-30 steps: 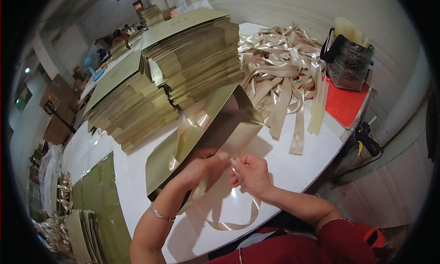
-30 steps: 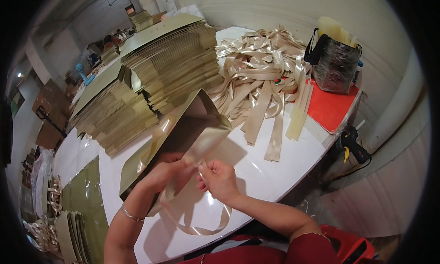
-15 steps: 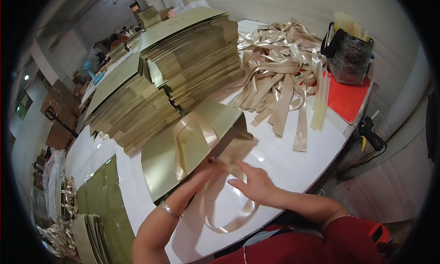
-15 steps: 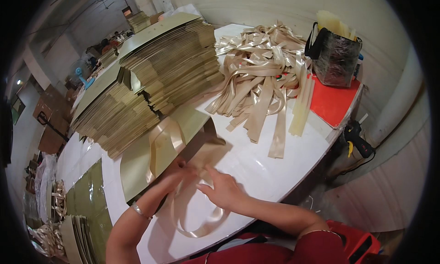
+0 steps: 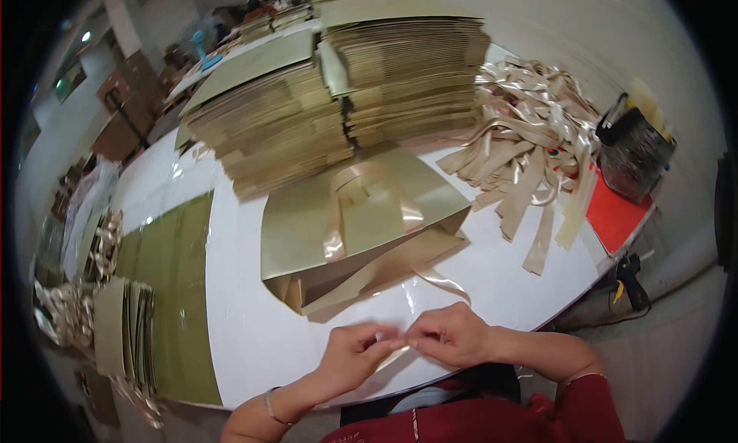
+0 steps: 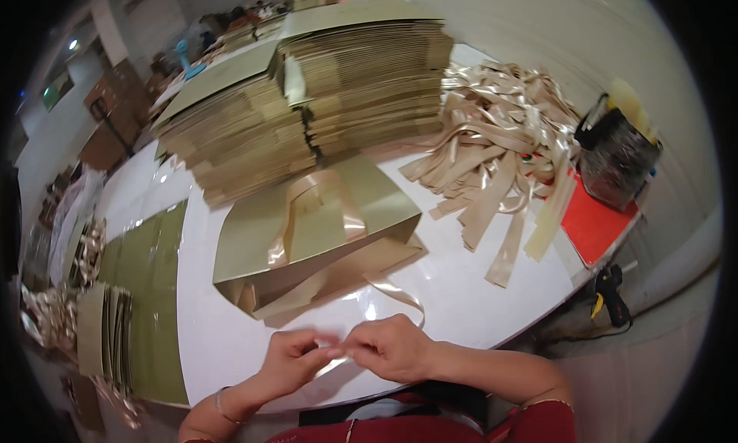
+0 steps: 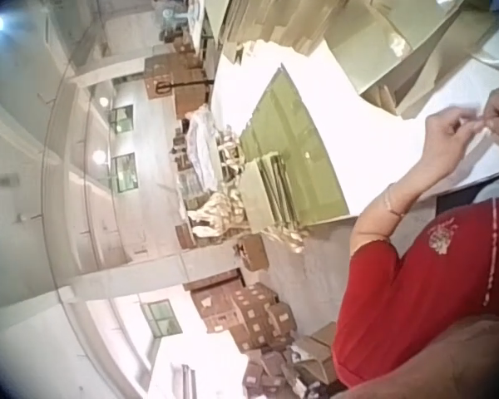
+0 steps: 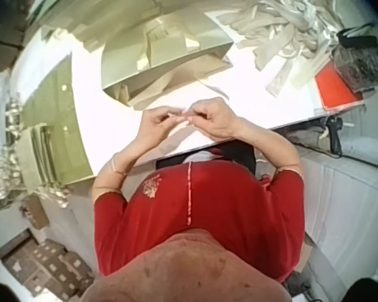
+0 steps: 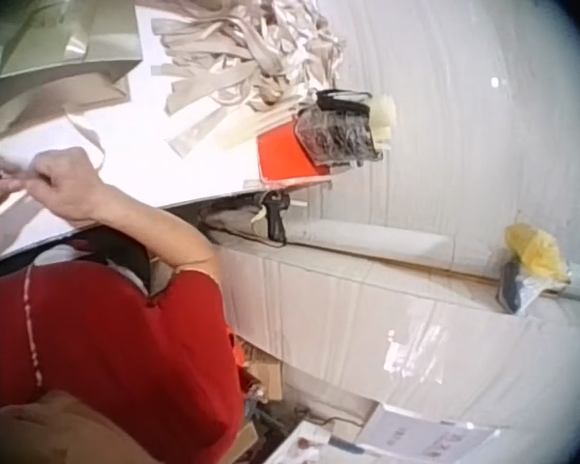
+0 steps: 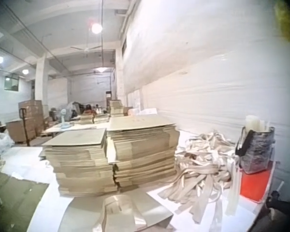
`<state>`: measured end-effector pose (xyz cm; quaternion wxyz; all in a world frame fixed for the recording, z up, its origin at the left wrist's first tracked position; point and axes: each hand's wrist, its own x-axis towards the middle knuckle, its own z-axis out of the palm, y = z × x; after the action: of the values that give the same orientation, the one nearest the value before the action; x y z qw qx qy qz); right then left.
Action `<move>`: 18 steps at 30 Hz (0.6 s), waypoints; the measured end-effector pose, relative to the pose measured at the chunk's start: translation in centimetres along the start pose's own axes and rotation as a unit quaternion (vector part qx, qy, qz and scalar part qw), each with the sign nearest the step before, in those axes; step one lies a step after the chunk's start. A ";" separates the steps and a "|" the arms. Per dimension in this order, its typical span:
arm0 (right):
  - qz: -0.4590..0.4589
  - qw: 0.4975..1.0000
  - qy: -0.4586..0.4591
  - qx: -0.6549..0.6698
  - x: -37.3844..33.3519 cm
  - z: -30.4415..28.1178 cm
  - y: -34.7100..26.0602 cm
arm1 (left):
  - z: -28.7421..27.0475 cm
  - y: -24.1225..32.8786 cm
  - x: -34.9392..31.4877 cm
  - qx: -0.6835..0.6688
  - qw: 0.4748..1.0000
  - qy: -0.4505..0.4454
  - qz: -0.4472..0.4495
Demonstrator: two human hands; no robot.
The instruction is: Assembling paper gift bags by attaching ribbon handles with a hot glue gun.
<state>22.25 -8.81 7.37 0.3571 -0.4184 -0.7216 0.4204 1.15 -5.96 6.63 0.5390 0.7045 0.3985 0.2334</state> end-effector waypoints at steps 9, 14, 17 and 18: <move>0.051 0.939 -0.259 -0.222 14.0 0.5 5.8 | -1.4 -5.6 0.3 -0.333 0.925 0.171 -0.060; 0.110 0.907 -0.265 -0.307 15.8 -0.8 3.8 | -2.1 -4.8 1.6 -0.364 0.906 0.189 -0.109; 0.156 0.934 -0.233 -0.221 16.0 -1.4 6.0 | -1.4 -5.1 2.1 -0.393 0.895 0.174 -0.120; 0.213 0.941 -0.244 -0.095 16.2 -1.1 5.5 | -1.3 -5.3 1.8 -0.429 0.880 0.174 -0.110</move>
<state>18.48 7.85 5.52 0.0307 -0.4789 -0.7171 0.5054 -0.41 -3.20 1.81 0.7326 0.3042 0.4219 0.4390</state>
